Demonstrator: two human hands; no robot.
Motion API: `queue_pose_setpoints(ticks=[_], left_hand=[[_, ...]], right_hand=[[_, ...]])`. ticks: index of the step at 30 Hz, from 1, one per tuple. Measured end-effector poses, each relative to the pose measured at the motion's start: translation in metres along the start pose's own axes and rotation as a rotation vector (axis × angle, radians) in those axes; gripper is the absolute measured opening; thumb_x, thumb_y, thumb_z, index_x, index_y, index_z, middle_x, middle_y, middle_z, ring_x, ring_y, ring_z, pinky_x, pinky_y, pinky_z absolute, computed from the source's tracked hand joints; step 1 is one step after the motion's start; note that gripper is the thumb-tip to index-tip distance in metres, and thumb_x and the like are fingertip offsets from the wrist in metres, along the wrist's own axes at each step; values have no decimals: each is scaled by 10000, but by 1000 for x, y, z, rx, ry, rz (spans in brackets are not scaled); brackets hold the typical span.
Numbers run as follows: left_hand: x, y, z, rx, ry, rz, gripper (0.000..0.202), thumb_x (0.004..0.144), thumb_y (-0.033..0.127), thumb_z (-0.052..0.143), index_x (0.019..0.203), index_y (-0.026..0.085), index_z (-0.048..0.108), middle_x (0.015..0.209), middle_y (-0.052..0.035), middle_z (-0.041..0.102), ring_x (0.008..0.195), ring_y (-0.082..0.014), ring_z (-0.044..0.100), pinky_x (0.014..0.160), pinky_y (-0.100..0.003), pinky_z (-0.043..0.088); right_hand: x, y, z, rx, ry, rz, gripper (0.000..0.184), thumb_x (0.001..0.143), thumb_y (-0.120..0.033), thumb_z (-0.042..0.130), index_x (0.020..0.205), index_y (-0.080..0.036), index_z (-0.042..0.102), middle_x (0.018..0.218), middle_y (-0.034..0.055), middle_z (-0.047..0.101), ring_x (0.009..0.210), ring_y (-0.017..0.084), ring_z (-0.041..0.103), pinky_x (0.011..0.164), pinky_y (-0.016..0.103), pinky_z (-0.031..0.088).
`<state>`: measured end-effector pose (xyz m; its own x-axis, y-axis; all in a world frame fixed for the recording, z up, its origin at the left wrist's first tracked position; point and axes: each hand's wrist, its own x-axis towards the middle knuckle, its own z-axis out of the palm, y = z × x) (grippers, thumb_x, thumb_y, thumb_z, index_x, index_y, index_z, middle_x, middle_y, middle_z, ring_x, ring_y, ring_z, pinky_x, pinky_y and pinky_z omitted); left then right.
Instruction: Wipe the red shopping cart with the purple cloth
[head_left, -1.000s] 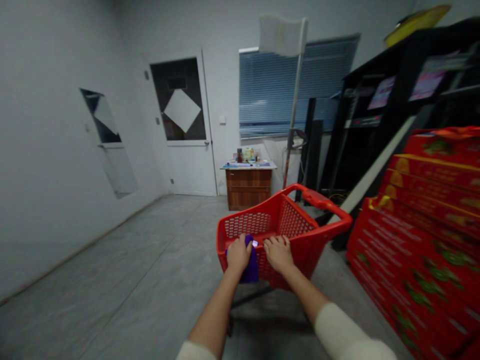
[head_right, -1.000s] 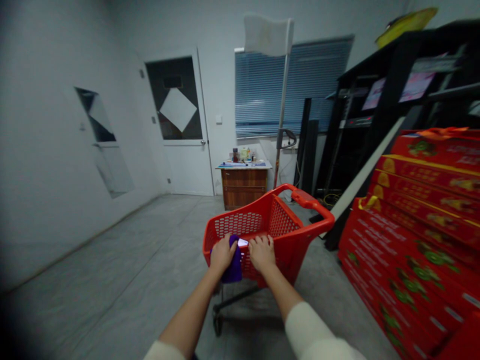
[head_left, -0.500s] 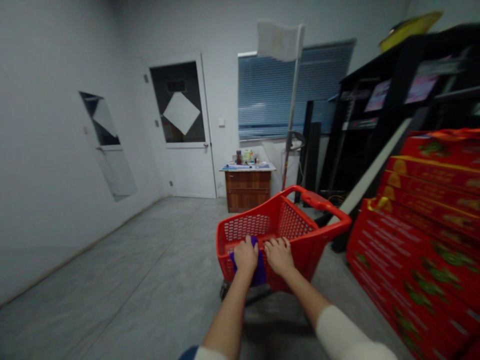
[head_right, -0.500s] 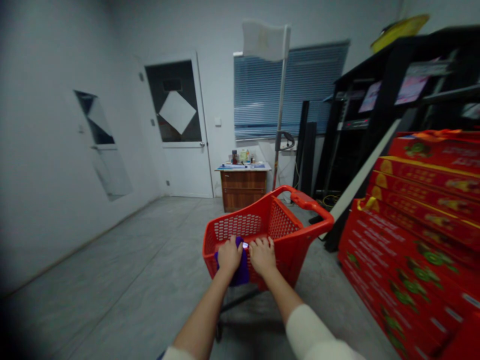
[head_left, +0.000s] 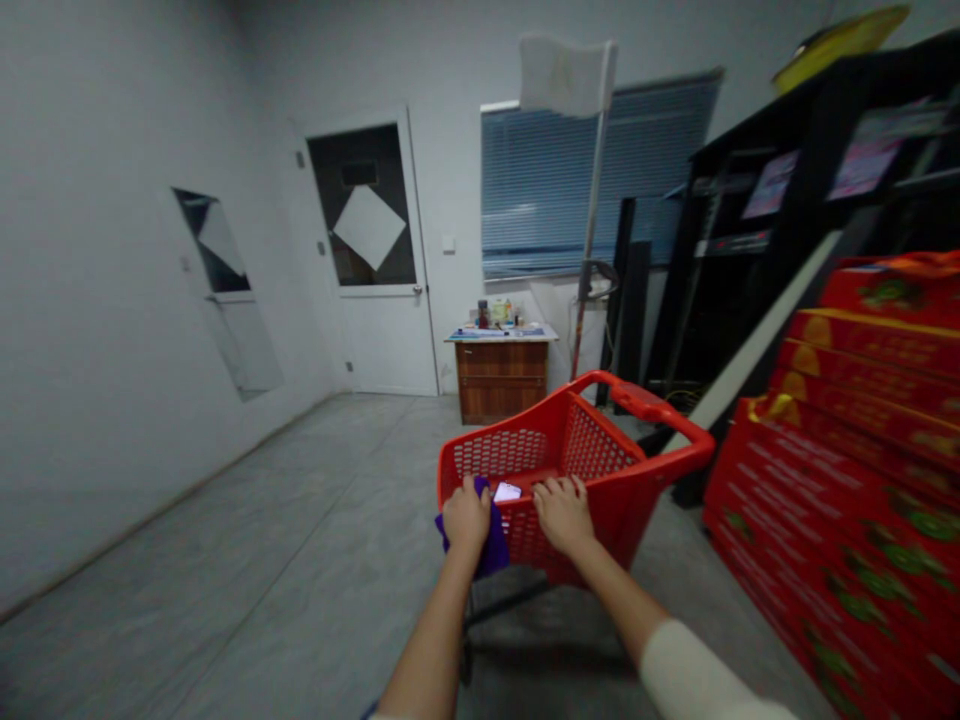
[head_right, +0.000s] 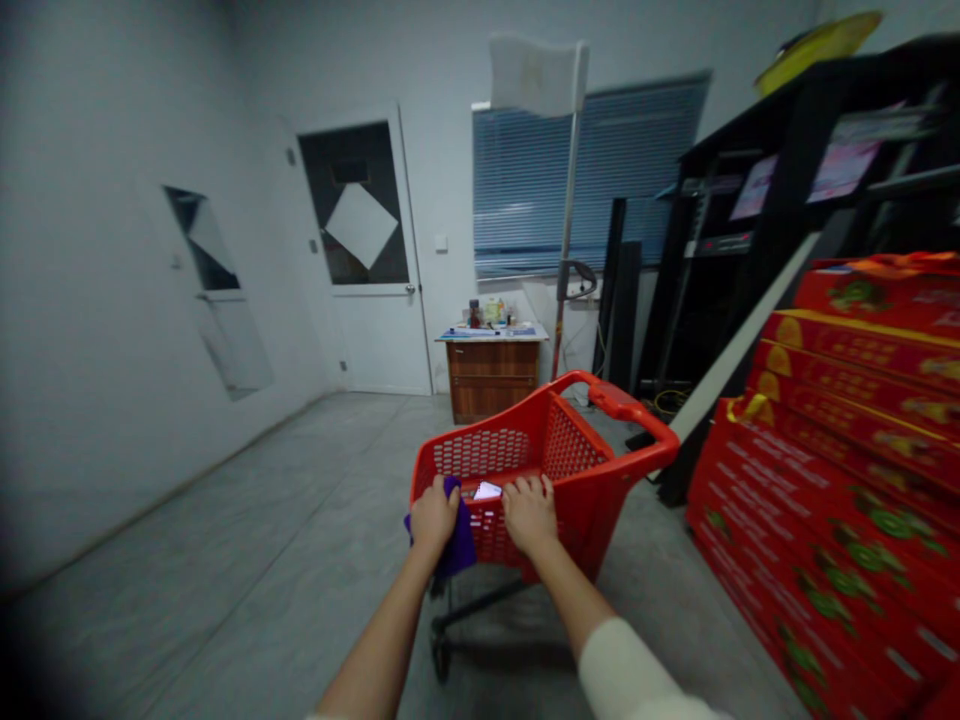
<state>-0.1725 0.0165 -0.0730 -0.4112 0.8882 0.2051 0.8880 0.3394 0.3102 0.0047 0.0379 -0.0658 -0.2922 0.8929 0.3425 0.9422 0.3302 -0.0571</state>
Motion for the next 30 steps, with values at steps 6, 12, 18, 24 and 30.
queue_pose_setpoints(ticks=[6,12,18,24,30], left_hand=[[-10,43,6,-14,7,158,369,977,397,424,1228,152,539,1047,-141,690,996,-249,666,845,-326,460],[-1,4,2,-46,-40,156,387,997,433,374,1254,179,513,1068,-125,694,997,-230,671,853,-312,458],[0,4,-1,-7,-33,56,401,985,411,400,1279,159,505,1071,-138,696,996,-247,673,847,-325,466],[-12,73,6,-39,-29,167,358,975,384,437,1215,142,545,1077,-152,691,1021,-264,667,871,-341,463],[-10,65,7,-61,-61,264,361,991,419,412,1223,164,520,1061,-130,694,1016,-237,667,858,-317,460]], right_hand=[[0,2,-3,0,-25,-17,428,1008,-321,278,1224,-292,647,1229,52,662,1180,239,518,1121,440,173],[4,27,-9,-44,-15,-1,466,1000,-373,300,1374,-273,560,1416,76,558,1323,249,428,1129,422,175],[0,44,-17,-50,-15,-35,447,1001,-370,299,1327,-315,601,1311,56,633,1219,264,489,1112,432,173],[-2,39,-16,-37,-7,-12,419,997,-366,322,1294,-338,617,1273,43,649,1197,265,482,1101,425,170],[-3,40,-16,-36,13,-26,417,1006,-377,312,1286,-330,618,1233,36,660,1166,253,490,1092,415,176]])
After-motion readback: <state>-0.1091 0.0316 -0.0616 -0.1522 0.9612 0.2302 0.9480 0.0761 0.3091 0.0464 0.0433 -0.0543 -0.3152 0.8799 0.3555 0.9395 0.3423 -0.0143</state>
